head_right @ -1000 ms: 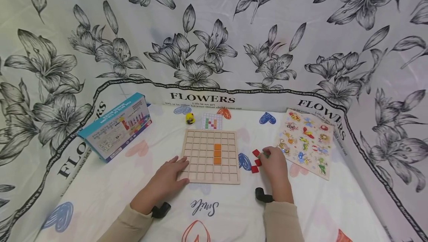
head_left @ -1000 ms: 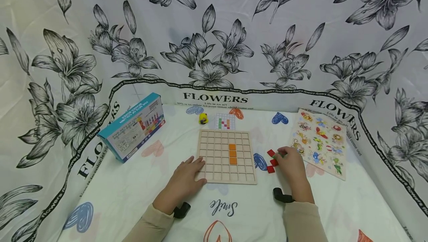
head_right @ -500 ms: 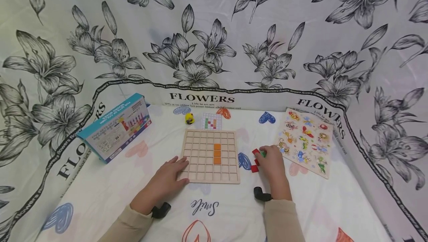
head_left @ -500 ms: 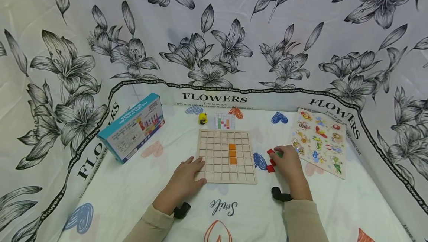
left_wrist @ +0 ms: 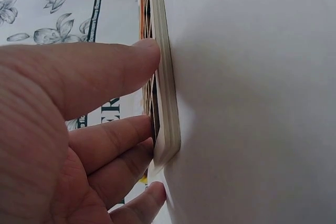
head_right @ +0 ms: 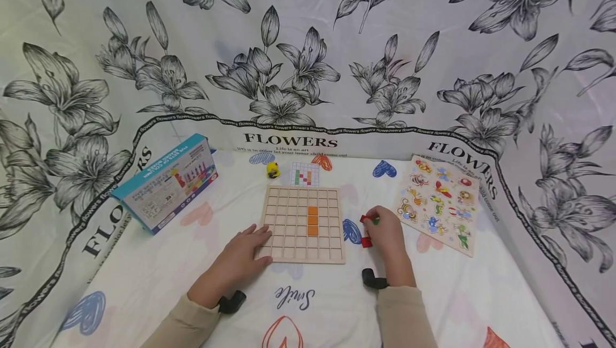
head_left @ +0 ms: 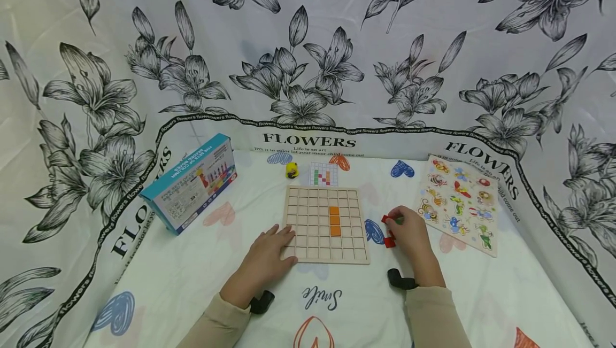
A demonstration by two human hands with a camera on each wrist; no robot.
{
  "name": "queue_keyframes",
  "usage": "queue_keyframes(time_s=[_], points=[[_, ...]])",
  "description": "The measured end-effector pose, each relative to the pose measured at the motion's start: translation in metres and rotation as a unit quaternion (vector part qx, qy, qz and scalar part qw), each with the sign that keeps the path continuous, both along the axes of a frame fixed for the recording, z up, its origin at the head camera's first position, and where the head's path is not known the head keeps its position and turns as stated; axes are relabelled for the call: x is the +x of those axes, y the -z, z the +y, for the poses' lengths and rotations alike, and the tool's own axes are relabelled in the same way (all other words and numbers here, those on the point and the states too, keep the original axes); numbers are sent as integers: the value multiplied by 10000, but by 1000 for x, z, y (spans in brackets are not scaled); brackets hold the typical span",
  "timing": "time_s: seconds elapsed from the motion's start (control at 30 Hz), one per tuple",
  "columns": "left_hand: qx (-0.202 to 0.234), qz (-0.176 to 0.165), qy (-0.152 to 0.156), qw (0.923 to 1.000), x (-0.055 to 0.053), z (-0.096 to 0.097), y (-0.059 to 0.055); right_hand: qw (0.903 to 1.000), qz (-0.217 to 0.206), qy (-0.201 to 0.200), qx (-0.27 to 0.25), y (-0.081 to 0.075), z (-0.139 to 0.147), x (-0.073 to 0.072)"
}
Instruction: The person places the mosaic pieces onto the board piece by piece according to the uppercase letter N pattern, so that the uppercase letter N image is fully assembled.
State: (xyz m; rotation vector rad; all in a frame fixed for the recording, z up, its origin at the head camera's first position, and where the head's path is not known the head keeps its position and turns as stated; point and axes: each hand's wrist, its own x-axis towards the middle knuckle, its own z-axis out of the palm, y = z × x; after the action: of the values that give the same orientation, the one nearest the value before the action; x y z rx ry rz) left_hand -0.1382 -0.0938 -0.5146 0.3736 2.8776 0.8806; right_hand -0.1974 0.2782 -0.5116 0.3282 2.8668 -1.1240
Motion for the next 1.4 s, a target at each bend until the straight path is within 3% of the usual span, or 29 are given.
queue_keyframes(time_s=[0.13,0.27,0.5,0.9,1.17,1.4], points=[[-33,-16,-28,10000,0,0,0,9997,223,25,-107,-6,-19,4],[-39,-15,-20,10000,0,-1,0,9978,379,-474,-275,-10,-50,9],[28,-47,-33,10000,1,-2,1,9897,122,-1299,-584,-7,-91,18],[26,9,3,10000,1,-3,2,9866,392,-1565,-259,-1,-102,23],[73,-19,41,10000,0,-2,2,9838,158,-1771,-245,1,-99,29],[5,-66,-29,10000,1,-1,1,9815,369,-1873,-139,3,-100,31]])
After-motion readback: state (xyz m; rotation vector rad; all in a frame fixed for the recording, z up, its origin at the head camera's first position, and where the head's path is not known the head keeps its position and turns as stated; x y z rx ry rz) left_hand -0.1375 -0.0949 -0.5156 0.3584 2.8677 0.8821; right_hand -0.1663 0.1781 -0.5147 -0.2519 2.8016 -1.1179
